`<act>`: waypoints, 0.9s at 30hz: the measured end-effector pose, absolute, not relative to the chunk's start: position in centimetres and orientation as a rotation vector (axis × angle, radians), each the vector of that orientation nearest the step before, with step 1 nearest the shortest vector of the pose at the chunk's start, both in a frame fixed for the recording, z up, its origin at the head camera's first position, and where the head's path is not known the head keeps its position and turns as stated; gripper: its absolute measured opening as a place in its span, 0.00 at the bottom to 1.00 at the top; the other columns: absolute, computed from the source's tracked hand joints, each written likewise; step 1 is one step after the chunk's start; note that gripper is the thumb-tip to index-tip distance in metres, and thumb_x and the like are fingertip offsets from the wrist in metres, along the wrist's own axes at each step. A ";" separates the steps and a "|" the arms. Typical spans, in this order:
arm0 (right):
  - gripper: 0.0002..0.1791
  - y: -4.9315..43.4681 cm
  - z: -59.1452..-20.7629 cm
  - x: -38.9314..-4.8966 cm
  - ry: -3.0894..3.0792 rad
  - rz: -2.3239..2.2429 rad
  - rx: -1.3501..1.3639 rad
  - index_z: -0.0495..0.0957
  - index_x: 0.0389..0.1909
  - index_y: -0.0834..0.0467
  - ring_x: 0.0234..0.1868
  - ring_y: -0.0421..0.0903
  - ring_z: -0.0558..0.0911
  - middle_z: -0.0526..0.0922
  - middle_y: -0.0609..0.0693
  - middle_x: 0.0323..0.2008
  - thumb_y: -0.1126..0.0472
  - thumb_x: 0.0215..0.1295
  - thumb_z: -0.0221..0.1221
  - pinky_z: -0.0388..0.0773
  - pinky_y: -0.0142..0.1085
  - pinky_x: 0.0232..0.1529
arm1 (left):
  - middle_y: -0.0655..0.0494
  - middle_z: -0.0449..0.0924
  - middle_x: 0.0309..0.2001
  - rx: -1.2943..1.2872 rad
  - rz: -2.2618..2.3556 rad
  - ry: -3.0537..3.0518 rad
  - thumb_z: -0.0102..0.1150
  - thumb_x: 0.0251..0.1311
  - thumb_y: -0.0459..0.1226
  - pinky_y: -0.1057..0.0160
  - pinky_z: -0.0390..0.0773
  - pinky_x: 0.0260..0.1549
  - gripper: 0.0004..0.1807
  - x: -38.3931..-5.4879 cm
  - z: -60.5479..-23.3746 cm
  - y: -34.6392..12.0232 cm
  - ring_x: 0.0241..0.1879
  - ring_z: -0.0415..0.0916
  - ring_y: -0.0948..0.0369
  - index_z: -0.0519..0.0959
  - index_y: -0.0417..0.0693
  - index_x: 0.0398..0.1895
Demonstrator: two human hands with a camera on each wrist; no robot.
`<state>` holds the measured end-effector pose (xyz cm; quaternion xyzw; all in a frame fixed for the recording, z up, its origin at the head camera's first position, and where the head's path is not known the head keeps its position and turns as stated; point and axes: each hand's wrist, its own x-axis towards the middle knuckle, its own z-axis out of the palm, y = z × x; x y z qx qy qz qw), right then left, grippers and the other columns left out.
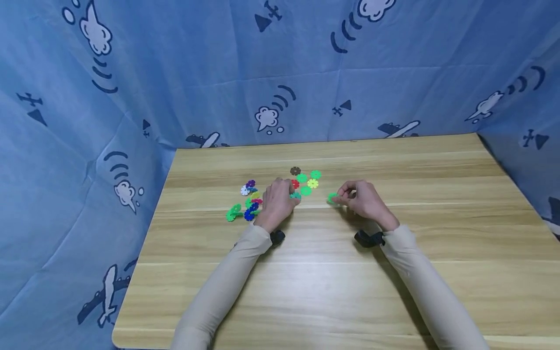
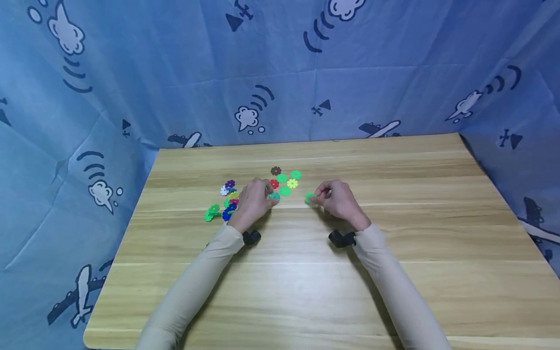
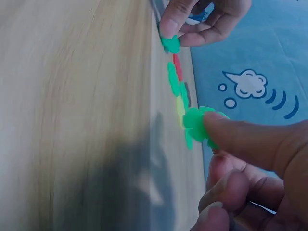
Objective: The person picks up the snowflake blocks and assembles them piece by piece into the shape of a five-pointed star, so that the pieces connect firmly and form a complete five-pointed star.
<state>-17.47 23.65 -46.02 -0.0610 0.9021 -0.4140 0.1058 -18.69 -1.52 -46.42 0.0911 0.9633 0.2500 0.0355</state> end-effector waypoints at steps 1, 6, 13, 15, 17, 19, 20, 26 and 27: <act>0.14 23.5 -45.9 -17.4 2.657 -1.222 -0.184 0.82 0.37 0.62 0.21 0.44 0.78 0.83 0.55 0.31 0.54 0.69 0.69 0.75 0.33 0.20 | 0.52 0.82 0.39 0.290 0.772 2.954 0.78 0.58 0.41 0.62 0.76 0.29 0.15 -18.6 -46.4 -1.6 0.33 0.77 0.57 0.83 0.44 0.40; 0.14 23.0 -45.5 -16.9 2.661 -1.233 -0.234 0.81 0.35 0.60 0.20 0.42 0.76 0.83 0.57 0.31 0.52 0.71 0.67 0.73 0.33 0.20 | 0.56 0.82 0.30 0.358 0.790 2.908 0.78 0.57 0.41 0.65 0.71 0.23 0.14 -18.0 -46.1 -1.7 0.27 0.75 0.60 0.81 0.47 0.37; 0.15 22.3 -45.2 -16.3 2.669 -1.221 -0.300 0.83 0.33 0.60 0.21 0.42 0.74 0.83 0.57 0.29 0.51 0.71 0.66 0.71 0.32 0.21 | 0.60 0.81 0.25 0.406 0.816 2.899 0.77 0.60 0.42 0.69 0.69 0.21 0.11 -16.9 -45.7 -2.0 0.24 0.74 0.63 0.82 0.50 0.30; 0.16 22.0 -45.1 -16.2 2.662 -1.224 -0.312 0.84 0.33 0.61 0.20 0.43 0.75 0.83 0.58 0.29 0.51 0.71 0.66 0.72 0.32 0.21 | 0.60 0.84 0.26 0.436 0.842 2.911 0.76 0.60 0.43 0.70 0.69 0.21 0.11 -16.6 -45.6 -2.1 0.25 0.77 0.63 0.83 0.51 0.29; 0.17 21.9 -44.9 -16.0 2.651 -1.234 -0.322 0.84 0.34 0.62 0.20 0.44 0.76 0.84 0.60 0.29 0.50 0.72 0.66 0.73 0.33 0.21 | 0.59 0.87 0.29 0.470 0.897 2.912 0.75 0.61 0.44 0.70 0.70 0.21 0.11 -16.2 -45.5 -2.3 0.27 0.80 0.63 0.83 0.51 0.29; 0.18 21.7 -44.7 -15.8 2.634 -1.247 -0.334 0.84 0.35 0.63 0.20 0.45 0.77 0.84 0.61 0.29 0.50 0.72 0.66 0.75 0.34 0.21 | 0.57 0.90 0.31 0.511 0.963 2.902 0.74 0.62 0.43 0.70 0.71 0.21 0.10 -15.8 -45.3 -2.5 0.29 0.83 0.62 0.83 0.51 0.30; 0.18 21.6 -44.6 -15.8 2.625 -1.256 -0.339 0.84 0.35 0.63 0.20 0.46 0.78 0.85 0.62 0.29 0.50 0.72 0.66 0.76 0.35 0.21 | 0.56 0.90 0.31 0.534 0.998 2.892 0.74 0.63 0.43 0.70 0.71 0.21 0.09 -15.6 -45.2 -2.6 0.29 0.83 0.63 0.83 0.51 0.30; 0.20 20.9 -44.0 -15.1 2.566 -1.310 -0.360 0.83 0.35 0.64 0.20 0.48 0.79 0.85 0.62 0.29 0.50 0.77 0.60 0.76 0.34 0.21 | 0.56 0.90 0.33 0.651 1.188 2.848 0.71 0.65 0.39 0.73 0.74 0.21 0.05 -14.7 -45.0 -3.0 0.21 0.79 0.67 0.85 0.49 0.34; 0.21 20.8 -43.9 -15.0 2.551 -1.319 -0.367 0.83 0.35 0.65 0.20 0.46 0.78 0.85 0.62 0.29 0.50 0.78 0.59 0.75 0.34 0.21 | 0.56 0.90 0.33 0.661 1.220 2.844 0.71 0.66 0.38 0.73 0.74 0.22 0.05 -14.5 -45.0 -3.1 0.21 0.78 0.67 0.85 0.49 0.34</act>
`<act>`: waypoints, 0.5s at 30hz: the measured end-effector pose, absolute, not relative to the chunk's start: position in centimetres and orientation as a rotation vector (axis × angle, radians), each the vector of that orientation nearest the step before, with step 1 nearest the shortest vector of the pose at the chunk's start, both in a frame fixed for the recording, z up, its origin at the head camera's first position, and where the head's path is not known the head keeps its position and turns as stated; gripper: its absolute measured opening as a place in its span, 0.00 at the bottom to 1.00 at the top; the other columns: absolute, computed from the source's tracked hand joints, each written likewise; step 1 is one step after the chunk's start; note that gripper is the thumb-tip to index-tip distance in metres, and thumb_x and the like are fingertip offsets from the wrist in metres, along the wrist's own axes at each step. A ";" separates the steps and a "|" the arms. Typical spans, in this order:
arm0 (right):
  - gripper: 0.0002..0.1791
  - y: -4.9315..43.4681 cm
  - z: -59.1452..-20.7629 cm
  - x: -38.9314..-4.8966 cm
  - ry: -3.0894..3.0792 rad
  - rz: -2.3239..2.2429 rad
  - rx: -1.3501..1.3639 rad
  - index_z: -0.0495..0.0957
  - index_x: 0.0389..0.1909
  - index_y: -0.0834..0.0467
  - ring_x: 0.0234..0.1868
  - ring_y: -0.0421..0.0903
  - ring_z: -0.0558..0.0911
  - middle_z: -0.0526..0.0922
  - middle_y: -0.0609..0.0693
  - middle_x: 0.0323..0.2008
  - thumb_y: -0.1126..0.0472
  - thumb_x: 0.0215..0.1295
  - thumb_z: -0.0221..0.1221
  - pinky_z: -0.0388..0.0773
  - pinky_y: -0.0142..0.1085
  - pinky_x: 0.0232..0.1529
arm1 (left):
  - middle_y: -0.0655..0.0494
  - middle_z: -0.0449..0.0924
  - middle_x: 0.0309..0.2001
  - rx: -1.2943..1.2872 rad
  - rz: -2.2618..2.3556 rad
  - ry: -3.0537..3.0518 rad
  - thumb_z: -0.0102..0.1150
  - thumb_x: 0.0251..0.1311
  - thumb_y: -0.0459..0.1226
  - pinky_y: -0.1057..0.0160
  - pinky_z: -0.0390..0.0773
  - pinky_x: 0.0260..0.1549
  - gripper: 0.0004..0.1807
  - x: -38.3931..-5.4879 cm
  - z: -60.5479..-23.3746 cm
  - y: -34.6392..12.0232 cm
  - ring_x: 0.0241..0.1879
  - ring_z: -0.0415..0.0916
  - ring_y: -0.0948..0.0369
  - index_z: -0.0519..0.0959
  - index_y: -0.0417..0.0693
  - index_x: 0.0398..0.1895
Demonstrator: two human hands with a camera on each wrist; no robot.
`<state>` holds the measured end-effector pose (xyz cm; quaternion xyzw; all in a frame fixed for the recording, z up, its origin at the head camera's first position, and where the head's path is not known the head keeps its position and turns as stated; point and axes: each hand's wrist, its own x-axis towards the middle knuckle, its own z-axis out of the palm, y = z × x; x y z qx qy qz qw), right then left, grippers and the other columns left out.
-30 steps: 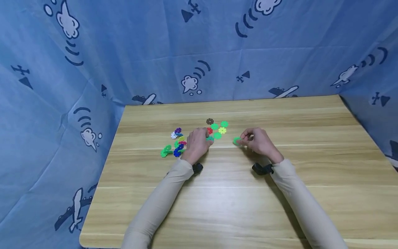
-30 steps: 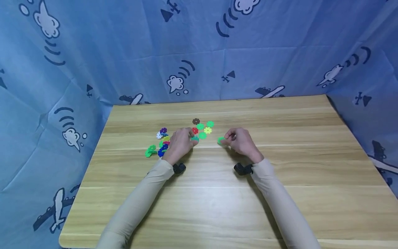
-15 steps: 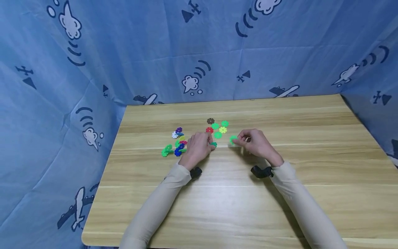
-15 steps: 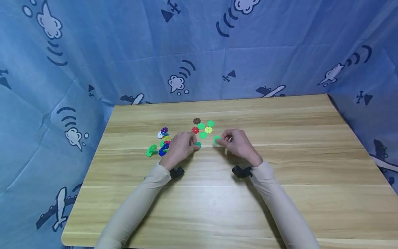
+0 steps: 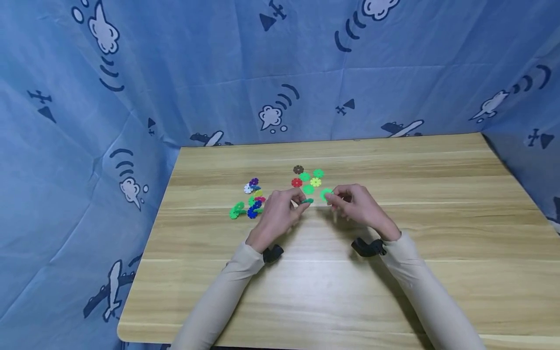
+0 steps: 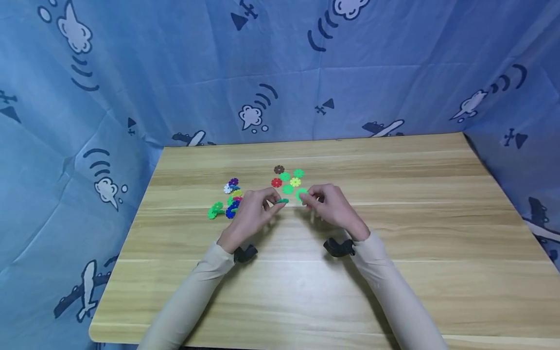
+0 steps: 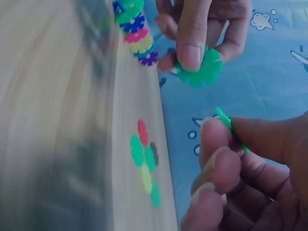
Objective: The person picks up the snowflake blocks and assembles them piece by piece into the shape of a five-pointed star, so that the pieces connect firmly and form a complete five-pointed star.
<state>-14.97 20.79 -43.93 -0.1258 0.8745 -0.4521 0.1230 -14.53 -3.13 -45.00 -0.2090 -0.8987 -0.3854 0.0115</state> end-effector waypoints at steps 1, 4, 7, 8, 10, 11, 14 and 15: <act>0.21 20.7 -43.9 -14.8 2.533 -1.329 -0.374 0.82 0.35 0.65 0.19 0.45 0.77 0.84 0.62 0.28 0.50 0.79 0.57 0.75 0.34 0.21 | 0.56 0.90 0.34 -0.654 -1.221 -2.783 0.71 0.66 0.38 0.73 0.74 0.21 0.04 -14.4 -45.0 -3.2 0.20 0.78 0.68 0.85 0.49 0.34; 0.22 20.3 -43.7 -14.4 2.472 -1.364 -0.411 0.80 0.34 0.65 0.19 0.43 0.75 0.80 0.61 0.26 0.51 0.81 0.55 0.75 0.35 0.20 | 0.56 0.91 0.35 -0.662 -1.236 -2.739 0.70 0.66 0.37 0.73 0.74 0.22 0.03 -14.1 -45.1 -3.5 0.21 0.77 0.67 0.86 0.50 0.34; 0.21 20.0 -43.5 -14.1 2.419 -1.406 -0.447 0.79 0.33 0.65 0.18 0.43 0.74 0.78 0.61 0.25 0.52 0.82 0.54 0.75 0.35 0.19 | 0.56 0.91 0.36 -0.687 -1.215 -2.721 0.69 0.67 0.39 0.74 0.76 0.24 0.03 -13.9 -45.0 -3.9 0.24 0.79 0.67 0.87 0.51 0.35; 0.21 19.9 -43.5 -14.0 2.405 -1.415 -0.458 0.78 0.33 0.65 0.18 0.43 0.74 0.78 0.61 0.25 0.53 0.82 0.54 0.75 0.35 0.18 | 0.56 0.92 0.36 -0.696 -1.203 -2.717 0.69 0.68 0.39 0.74 0.76 0.25 0.03 -13.8 -45.0 -4.0 0.24 0.79 0.67 0.88 0.51 0.36; 0.21 19.7 -43.6 -13.9 2.382 -1.429 -0.481 0.78 0.33 0.66 0.17 0.42 0.73 0.77 0.63 0.25 0.53 0.82 0.53 0.74 0.35 0.18 | 0.56 0.92 0.36 -0.707 -1.185 -2.715 0.68 0.68 0.41 0.74 0.76 0.25 0.05 -13.7 -44.9 -4.1 0.25 0.80 0.67 0.88 0.51 0.37; 0.21 19.6 -43.6 -13.9 2.372 -1.433 -0.491 0.78 0.33 0.67 0.17 0.42 0.73 0.76 0.64 0.25 0.54 0.82 0.53 0.73 0.34 0.18 | 0.56 0.92 0.36 -0.713 -1.181 -2.713 0.68 0.68 0.41 0.74 0.77 0.25 0.05 -13.6 -44.9 -4.2 0.25 0.81 0.67 0.89 0.51 0.37; 0.20 19.4 -43.7 -13.8 2.356 -1.425 -0.521 0.78 0.34 0.67 0.18 0.41 0.72 0.76 0.64 0.25 0.54 0.82 0.53 0.73 0.34 0.19 | 0.56 0.92 0.36 -0.718 -1.169 -2.708 0.69 0.68 0.41 0.75 0.75 0.24 0.05 -13.4 -44.8 -4.3 0.26 0.82 0.65 0.89 0.51 0.37; 0.20 19.3 -43.7 -13.7 2.353 -1.424 -0.531 0.78 0.34 0.67 0.18 0.41 0.72 0.77 0.65 0.25 0.55 0.82 0.53 0.73 0.33 0.18 | 0.56 0.92 0.36 -0.722 -1.172 -2.706 0.69 0.68 0.40 0.74 0.74 0.23 0.05 -13.3 -44.8 -4.4 0.26 0.82 0.65 0.90 0.50 0.37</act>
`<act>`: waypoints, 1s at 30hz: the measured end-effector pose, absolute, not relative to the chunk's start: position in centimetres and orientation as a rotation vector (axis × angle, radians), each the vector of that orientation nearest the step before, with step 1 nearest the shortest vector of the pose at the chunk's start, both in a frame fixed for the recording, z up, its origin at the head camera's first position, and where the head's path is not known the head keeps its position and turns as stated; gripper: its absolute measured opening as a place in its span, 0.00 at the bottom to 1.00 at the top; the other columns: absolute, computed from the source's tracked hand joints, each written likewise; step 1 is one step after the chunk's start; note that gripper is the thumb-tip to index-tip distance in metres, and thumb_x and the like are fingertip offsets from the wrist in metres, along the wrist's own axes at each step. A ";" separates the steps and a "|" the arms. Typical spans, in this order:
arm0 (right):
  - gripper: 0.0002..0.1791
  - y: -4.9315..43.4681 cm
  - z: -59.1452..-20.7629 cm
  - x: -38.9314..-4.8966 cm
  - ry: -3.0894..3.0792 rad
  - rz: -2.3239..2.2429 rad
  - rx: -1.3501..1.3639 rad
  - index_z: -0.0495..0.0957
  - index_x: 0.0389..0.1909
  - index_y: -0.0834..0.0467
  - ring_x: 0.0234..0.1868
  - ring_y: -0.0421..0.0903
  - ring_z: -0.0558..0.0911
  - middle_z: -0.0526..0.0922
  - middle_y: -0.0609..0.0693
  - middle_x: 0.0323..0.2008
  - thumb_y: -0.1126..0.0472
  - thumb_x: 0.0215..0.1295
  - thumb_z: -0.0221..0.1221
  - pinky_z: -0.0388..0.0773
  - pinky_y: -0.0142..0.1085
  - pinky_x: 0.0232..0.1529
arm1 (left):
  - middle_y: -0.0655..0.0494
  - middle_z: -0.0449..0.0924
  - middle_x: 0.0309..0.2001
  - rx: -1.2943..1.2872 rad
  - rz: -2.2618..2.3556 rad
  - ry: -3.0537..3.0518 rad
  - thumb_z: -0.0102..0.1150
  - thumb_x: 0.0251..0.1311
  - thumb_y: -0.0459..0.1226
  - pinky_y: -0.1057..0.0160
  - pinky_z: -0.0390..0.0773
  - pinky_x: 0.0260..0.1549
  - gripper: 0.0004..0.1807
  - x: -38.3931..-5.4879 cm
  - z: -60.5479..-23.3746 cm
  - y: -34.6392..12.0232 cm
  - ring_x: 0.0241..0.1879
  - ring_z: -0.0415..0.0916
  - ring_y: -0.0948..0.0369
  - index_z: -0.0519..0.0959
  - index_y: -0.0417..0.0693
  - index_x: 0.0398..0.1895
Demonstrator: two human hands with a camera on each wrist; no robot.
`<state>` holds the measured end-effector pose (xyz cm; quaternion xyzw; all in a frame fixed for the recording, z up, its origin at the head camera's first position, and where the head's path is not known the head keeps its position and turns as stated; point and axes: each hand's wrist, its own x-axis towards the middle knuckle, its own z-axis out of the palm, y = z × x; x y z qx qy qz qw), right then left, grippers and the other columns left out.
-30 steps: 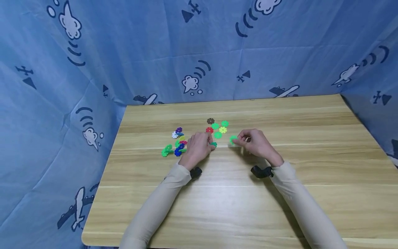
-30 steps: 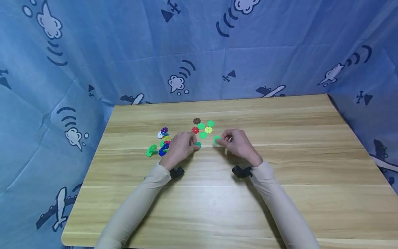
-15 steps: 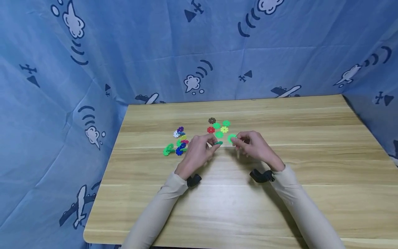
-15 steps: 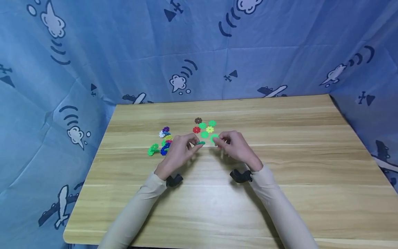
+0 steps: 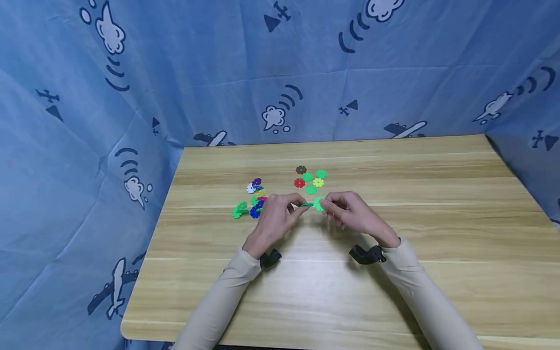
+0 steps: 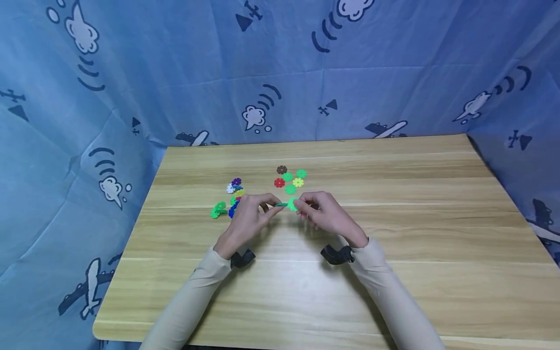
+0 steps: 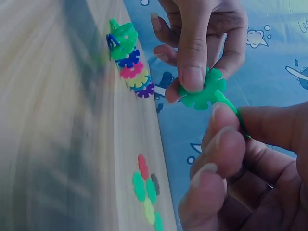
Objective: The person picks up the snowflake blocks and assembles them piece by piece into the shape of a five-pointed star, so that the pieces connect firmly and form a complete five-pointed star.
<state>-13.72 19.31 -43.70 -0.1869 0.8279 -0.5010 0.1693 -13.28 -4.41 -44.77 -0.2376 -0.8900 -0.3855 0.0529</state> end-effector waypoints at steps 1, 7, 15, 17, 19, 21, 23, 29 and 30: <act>0.19 19.2 -43.7 -13.7 2.353 -1.422 -0.539 0.78 0.34 0.67 0.18 0.41 0.73 0.77 0.64 0.25 0.55 0.82 0.54 0.73 0.33 0.18 | 0.55 0.92 0.36 -0.728 -1.174 -2.701 0.69 0.67 0.40 0.74 0.73 0.22 0.05 -13.2 -44.8 -4.5 0.26 0.82 0.65 0.90 0.50 0.37; 0.19 19.0 -43.8 -13.3 2.365 -1.402 -0.555 0.79 0.33 0.65 0.18 0.41 0.73 0.77 0.61 0.23 0.56 0.81 0.55 0.73 0.33 0.18 | 0.58 0.92 0.34 -0.776 -1.108 -2.665 0.72 0.64 0.38 0.75 0.68 0.20 0.03 -12.7 -45.0 -4.8 0.25 0.80 0.66 0.91 0.50 0.37; 0.19 18.9 -43.7 -13.1 2.374 -1.380 -0.575 0.79 0.32 0.65 0.18 0.41 0.73 0.76 0.57 0.23 0.55 0.81 0.55 0.72 0.32 0.19 | 0.58 0.92 0.34 -0.770 -1.137 -2.609 0.71 0.65 0.38 0.75 0.71 0.23 0.04 -12.2 -45.2 -5.1 0.25 0.79 0.66 0.91 0.49 0.38; 0.19 18.9 -43.7 -13.1 2.356 -1.394 -0.569 0.79 0.33 0.66 0.18 0.41 0.73 0.76 0.58 0.23 0.56 0.81 0.55 0.73 0.33 0.19 | 0.58 0.92 0.35 -0.752 -1.180 -2.595 0.71 0.65 0.39 0.74 0.72 0.24 0.04 -12.1 -45.3 -5.0 0.26 0.80 0.67 0.91 0.49 0.37; 0.19 18.9 -43.8 -13.0 2.334 -1.408 -0.559 0.78 0.33 0.67 0.18 0.41 0.73 0.76 0.60 0.23 0.56 0.81 0.55 0.74 0.34 0.19 | 0.59 0.92 0.35 -0.744 -1.208 -2.582 0.71 0.65 0.39 0.74 0.71 0.24 0.04 -12.1 -45.3 -5.0 0.26 0.80 0.67 0.91 0.49 0.37; 0.19 18.9 -43.9 -13.0 2.312 -1.423 -0.553 0.78 0.34 0.67 0.18 0.41 0.73 0.76 0.62 0.24 0.56 0.81 0.54 0.75 0.36 0.19 | 0.59 0.92 0.35 -0.750 -1.218 -2.571 0.71 0.65 0.39 0.74 0.70 0.23 0.04 -12.1 -45.3 -5.0 0.26 0.80 0.67 0.91 0.50 0.37; 0.19 18.9 -43.9 -12.9 2.294 -1.438 -0.550 0.78 0.34 0.68 0.18 0.41 0.73 0.76 0.64 0.25 0.56 0.81 0.54 0.75 0.38 0.19 | 0.59 0.92 0.35 -0.757 -1.223 -2.560 0.72 0.65 0.39 0.74 0.70 0.22 0.04 -12.1 -45.2 -5.0 0.26 0.80 0.67 0.91 0.50 0.37; 0.19 18.6 -43.6 -12.5 2.270 -1.482 -0.542 0.78 0.34 0.69 0.18 0.40 0.71 0.75 0.66 0.25 0.57 0.81 0.55 0.72 0.33 0.18 | 0.56 0.92 0.32 -0.780 -1.193 -2.498 0.73 0.63 0.37 0.75 0.69 0.22 0.04 -11.8 -45.2 -5.0 0.24 0.78 0.66 0.92 0.47 0.36; 0.19 18.4 -43.6 -12.4 2.266 -1.494 -0.538 0.78 0.33 0.69 0.18 0.39 0.70 0.75 0.67 0.25 0.57 0.81 0.55 0.70 0.32 0.18 | 0.55 0.92 0.31 -0.784 -1.183 -2.483 0.74 0.62 0.36 0.75 0.69 0.22 0.03 -11.8 -45.2 -5.1 0.23 0.77 0.66 0.92 0.46 0.36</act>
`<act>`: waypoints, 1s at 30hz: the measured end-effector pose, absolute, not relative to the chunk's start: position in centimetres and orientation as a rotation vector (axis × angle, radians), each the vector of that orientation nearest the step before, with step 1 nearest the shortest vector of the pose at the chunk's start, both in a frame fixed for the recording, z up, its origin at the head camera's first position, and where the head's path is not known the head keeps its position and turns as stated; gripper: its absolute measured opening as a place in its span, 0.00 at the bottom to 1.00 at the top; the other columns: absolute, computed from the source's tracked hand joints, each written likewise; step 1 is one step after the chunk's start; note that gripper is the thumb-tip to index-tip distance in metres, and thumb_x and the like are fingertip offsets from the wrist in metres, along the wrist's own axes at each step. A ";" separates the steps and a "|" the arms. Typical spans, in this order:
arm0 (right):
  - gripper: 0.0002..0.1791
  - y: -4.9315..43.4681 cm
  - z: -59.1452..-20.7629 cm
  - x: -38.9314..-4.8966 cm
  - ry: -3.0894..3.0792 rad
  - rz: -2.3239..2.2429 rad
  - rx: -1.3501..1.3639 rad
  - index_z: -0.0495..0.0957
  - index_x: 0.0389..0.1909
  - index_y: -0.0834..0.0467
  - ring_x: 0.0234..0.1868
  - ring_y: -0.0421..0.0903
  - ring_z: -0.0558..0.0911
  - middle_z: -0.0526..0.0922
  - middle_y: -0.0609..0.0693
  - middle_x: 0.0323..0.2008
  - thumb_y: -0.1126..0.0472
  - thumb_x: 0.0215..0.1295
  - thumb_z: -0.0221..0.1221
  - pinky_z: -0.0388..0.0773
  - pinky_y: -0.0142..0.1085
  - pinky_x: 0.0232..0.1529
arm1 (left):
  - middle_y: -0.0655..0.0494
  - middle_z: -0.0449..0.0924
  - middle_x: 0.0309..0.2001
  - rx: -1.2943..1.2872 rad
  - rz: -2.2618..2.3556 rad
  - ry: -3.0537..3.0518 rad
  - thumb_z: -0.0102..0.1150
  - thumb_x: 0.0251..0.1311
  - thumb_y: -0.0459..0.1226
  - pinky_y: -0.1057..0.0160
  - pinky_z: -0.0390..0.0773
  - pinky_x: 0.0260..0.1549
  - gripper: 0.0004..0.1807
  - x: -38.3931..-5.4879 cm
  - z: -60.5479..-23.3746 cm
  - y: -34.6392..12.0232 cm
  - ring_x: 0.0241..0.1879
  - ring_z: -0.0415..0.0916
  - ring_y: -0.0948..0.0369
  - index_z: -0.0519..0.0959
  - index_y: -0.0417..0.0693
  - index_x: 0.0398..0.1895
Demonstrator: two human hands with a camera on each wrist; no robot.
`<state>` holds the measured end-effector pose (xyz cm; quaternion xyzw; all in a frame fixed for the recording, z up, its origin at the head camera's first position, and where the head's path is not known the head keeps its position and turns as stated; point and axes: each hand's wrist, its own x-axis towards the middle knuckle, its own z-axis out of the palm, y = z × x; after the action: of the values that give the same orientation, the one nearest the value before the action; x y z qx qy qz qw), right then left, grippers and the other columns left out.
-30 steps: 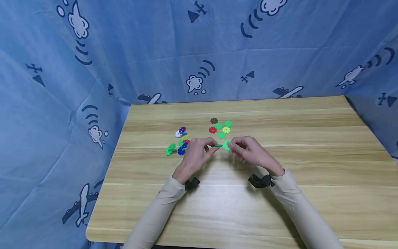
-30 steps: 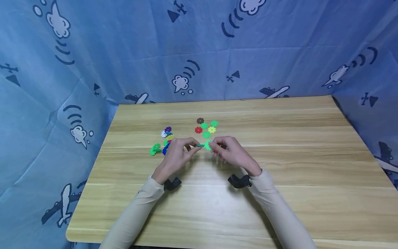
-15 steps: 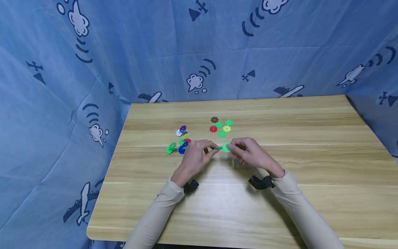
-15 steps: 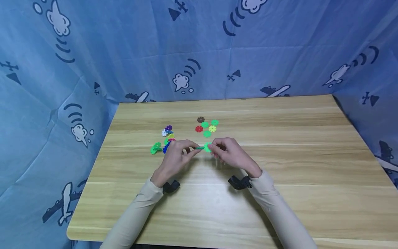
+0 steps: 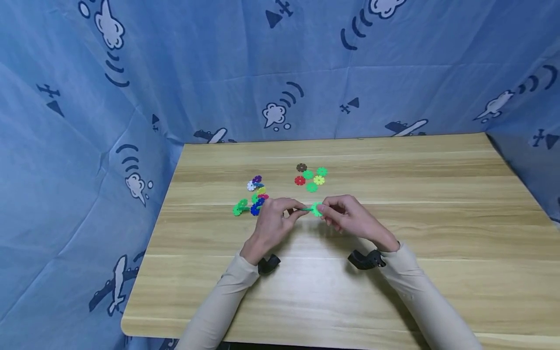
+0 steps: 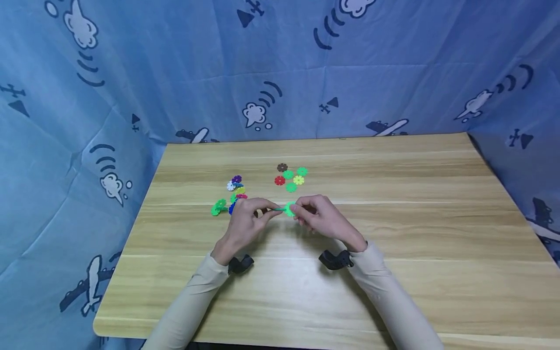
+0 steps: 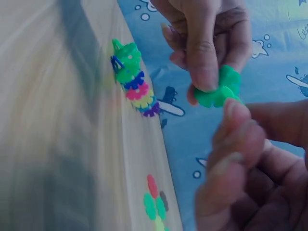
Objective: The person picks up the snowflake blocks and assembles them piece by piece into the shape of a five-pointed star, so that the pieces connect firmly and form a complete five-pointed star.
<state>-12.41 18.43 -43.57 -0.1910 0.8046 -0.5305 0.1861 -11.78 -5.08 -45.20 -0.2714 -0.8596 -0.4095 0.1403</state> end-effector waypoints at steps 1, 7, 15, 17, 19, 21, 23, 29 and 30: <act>0.19 18.3 -43.5 -12.3 2.266 -1.506 -0.538 0.78 0.33 0.69 0.18 0.39 0.70 0.75 0.67 0.25 0.57 0.80 0.56 0.69 0.31 0.18 | 0.55 0.92 0.31 -0.788 -1.171 -2.469 0.74 0.61 0.35 0.75 0.68 0.22 0.03 -11.8 -45.2 -5.1 0.23 0.76 0.66 0.92 0.46 0.35; 0.19 17.9 -43.5 -11.9 2.285 -1.565 -0.521 0.79 0.31 0.69 0.17 0.37 0.69 0.76 0.69 0.24 0.58 0.80 0.56 0.66 0.30 0.16 | 0.55 0.91 0.29 -0.810 -1.147 -2.403 0.75 0.60 0.34 0.76 0.67 0.22 0.02 -11.6 -45.2 -5.1 0.22 0.76 0.66 0.92 0.45 0.34; 0.18 18.0 -43.8 -11.8 2.238 -1.558 -0.552 0.78 0.30 0.71 0.17 0.36 0.69 0.76 0.71 0.24 0.61 0.79 0.56 0.63 0.28 0.17 | 0.55 0.91 0.29 -0.877 -1.121 -2.393 0.75 0.59 0.34 0.77 0.67 0.21 0.02 -11.4 -45.3 -5.3 0.21 0.76 0.67 0.92 0.45 0.33; 0.18 18.1 -43.9 -11.8 2.221 -1.555 -0.562 0.77 0.30 0.71 0.17 0.37 0.69 0.76 0.70 0.23 0.61 0.79 0.56 0.62 0.28 0.17 | 0.55 0.91 0.27 -0.900 -1.097 -2.396 0.75 0.59 0.35 0.77 0.66 0.21 0.03 -11.3 -45.2 -5.3 0.21 0.76 0.66 0.92 0.45 0.33; 0.18 18.2 -44.1 -11.7 2.216 -1.552 -0.571 0.77 0.30 0.71 0.17 0.37 0.69 0.76 0.67 0.22 0.61 0.79 0.56 0.63 0.28 0.17 | 0.55 0.91 0.27 -0.918 -1.078 -2.395 0.75 0.59 0.35 0.77 0.66 0.22 0.03 -11.2 -45.3 -5.3 0.21 0.76 0.66 0.92 0.44 0.33; 0.18 18.2 -44.2 -11.6 2.205 -1.561 -0.568 0.77 0.31 0.71 0.17 0.37 0.69 0.76 0.65 0.22 0.62 0.79 0.56 0.64 0.28 0.17 | 0.55 0.90 0.27 -0.919 -1.083 -2.389 0.75 0.59 0.35 0.77 0.66 0.22 0.03 -11.1 -45.4 -5.3 0.21 0.76 0.66 0.92 0.44 0.33; 0.17 18.2 -44.4 -11.6 2.198 -1.569 -0.552 0.78 0.31 0.72 0.17 0.37 0.70 0.77 0.65 0.22 0.63 0.79 0.56 0.65 0.28 0.17 | 0.55 0.91 0.27 -0.916 -1.106 -2.382 0.75 0.59 0.34 0.78 0.65 0.21 0.02 -11.0 -45.6 -5.3 0.21 0.75 0.66 0.92 0.45 0.33; 0.18 18.2 -44.3 -11.4 2.158 -1.597 -0.539 0.78 0.32 0.74 0.18 0.37 0.73 0.78 0.64 0.22 0.62 0.79 0.56 0.73 0.32 0.18 | 0.55 0.91 0.27 -0.903 -1.177 -2.331 0.75 0.59 0.34 0.78 0.64 0.20 0.02 -10.8 -46.0 -5.1 0.20 0.74 0.67 0.92 0.44 0.32; 0.18 18.2 -44.3 -11.4 2.150 -1.607 -0.541 0.78 0.32 0.74 0.18 0.37 0.74 0.78 0.64 0.22 0.62 0.79 0.56 0.75 0.33 0.18 | 0.54 0.91 0.27 -0.901 -1.186 -2.317 0.74 0.59 0.34 0.78 0.64 0.20 0.02 -10.8 -46.1 -5.0 0.20 0.74 0.67 0.92 0.43 0.32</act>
<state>-11.38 18.21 -44.29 -0.1936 0.7692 -0.5750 0.2005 -10.76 -5.03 -46.06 -0.3211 -0.8254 -0.4225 0.1924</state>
